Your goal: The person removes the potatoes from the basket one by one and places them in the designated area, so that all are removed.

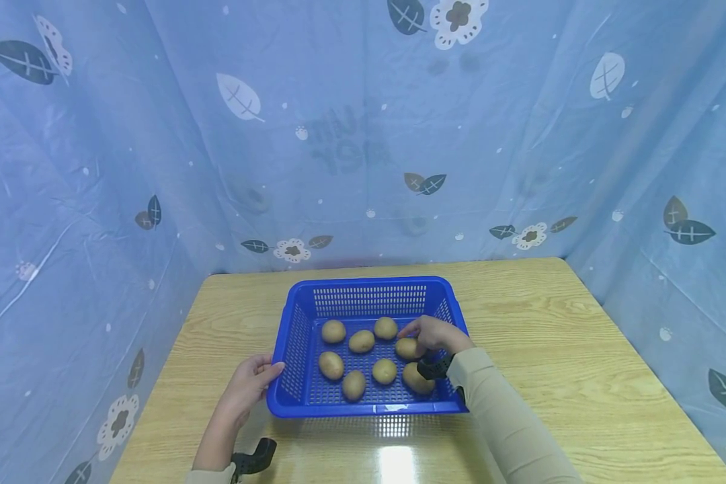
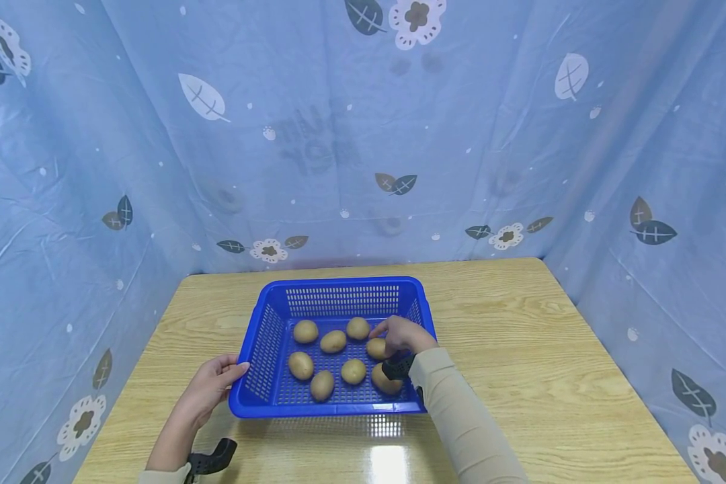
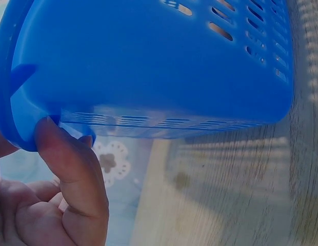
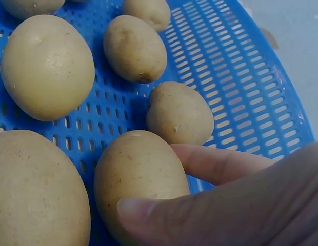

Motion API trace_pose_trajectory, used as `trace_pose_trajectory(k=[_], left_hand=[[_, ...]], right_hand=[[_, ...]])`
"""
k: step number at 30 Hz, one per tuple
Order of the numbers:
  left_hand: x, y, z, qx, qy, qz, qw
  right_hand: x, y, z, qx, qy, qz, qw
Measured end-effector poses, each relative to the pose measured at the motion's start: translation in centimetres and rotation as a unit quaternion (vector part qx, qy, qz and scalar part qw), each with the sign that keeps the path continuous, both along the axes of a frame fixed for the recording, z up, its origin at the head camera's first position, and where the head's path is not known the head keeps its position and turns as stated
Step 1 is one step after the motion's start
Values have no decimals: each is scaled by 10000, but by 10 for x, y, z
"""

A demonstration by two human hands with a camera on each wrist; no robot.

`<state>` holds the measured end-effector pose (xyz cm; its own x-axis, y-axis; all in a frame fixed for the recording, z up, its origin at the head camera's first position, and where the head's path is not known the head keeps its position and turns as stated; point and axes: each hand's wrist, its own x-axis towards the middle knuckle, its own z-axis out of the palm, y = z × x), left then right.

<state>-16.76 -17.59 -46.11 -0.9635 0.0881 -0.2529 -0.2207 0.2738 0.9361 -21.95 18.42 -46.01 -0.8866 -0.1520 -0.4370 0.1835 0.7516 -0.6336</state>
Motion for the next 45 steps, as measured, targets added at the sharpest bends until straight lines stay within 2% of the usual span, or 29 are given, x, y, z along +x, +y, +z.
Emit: trace_pose_trajectory(k=[16, 28, 38, 45], left_hand=[[0, 0, 0, 4, -10, 10, 10000], [0, 0, 0, 51, -43, 21, 10000], [0, 0, -1, 59, -52, 23, 10000], [0, 0, -2, 110, -21, 22, 9999]], right_hand=[[-1, 2, -1, -354, -51, -3, 9994], [-3, 5, -1, -355, 355, 24, 9987], [-7, 8, 1, -750, 685, 21, 9948], [-8, 9, 5, -1376, 949, -90, 9859]])
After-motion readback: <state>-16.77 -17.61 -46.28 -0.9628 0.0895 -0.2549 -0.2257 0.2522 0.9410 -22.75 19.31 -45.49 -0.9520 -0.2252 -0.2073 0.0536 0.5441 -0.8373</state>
